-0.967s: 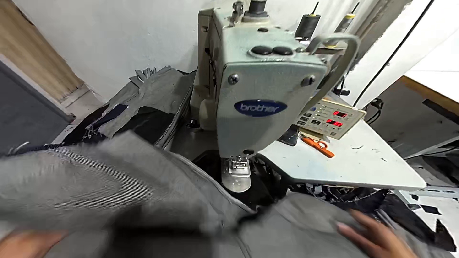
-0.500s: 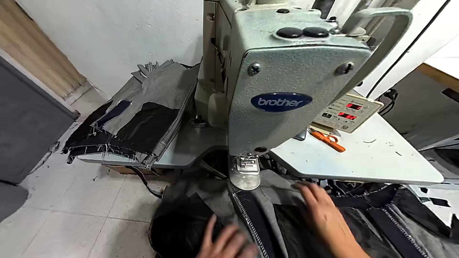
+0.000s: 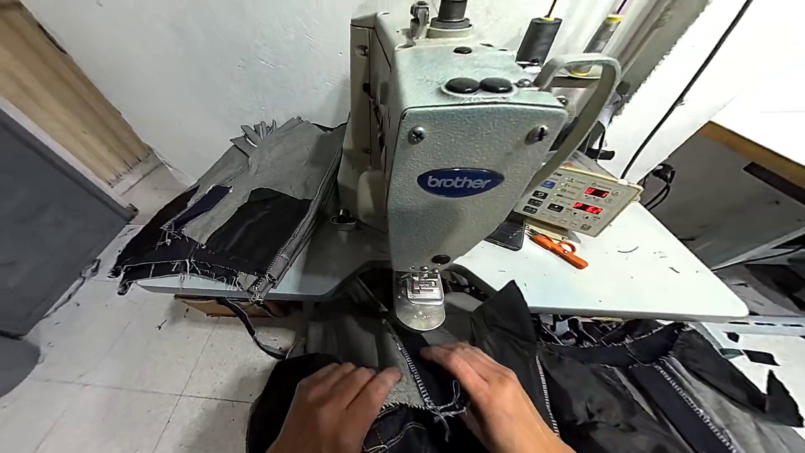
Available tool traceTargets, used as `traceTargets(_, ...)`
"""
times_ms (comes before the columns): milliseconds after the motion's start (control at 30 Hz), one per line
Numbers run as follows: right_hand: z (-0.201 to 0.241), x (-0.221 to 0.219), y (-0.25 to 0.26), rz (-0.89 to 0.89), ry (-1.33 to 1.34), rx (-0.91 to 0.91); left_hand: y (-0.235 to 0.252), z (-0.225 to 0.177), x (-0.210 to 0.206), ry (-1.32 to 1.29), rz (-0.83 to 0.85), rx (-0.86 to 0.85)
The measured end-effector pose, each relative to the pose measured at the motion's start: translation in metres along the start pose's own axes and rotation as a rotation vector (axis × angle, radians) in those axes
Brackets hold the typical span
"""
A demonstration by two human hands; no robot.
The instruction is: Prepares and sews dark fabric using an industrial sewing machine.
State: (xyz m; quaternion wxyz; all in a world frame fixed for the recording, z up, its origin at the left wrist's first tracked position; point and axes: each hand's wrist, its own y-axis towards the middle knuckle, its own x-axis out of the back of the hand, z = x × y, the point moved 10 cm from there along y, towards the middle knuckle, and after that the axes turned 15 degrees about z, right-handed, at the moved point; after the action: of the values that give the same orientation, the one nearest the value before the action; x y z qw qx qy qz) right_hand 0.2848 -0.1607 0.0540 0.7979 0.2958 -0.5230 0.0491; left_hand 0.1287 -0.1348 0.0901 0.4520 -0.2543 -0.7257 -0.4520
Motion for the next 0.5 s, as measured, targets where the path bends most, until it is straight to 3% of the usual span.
traceTargets(133,0.024,0.033,0.014,0.133,0.175,0.094,0.005,0.002,0.026,-0.132,-0.001,0.104)
traceTargets(233,0.030,0.058,0.024,0.256,0.494,-0.040,0.027,0.007,0.045,-0.373,0.131,0.279)
traceTargets(400,-0.069,-0.020,0.020,0.284,1.282,-0.661,0.071,0.094,-0.052,-0.635,0.517,0.675)
traceTargets(433,-0.085,-0.022,0.025,0.255,1.320,-0.716,0.082,0.102,-0.061,-0.630,0.548,0.723)
traceTargets(500,-0.117,-0.012,0.041,0.240,1.084,-0.697,0.104,0.107,-0.067,-0.522,0.527,0.704)
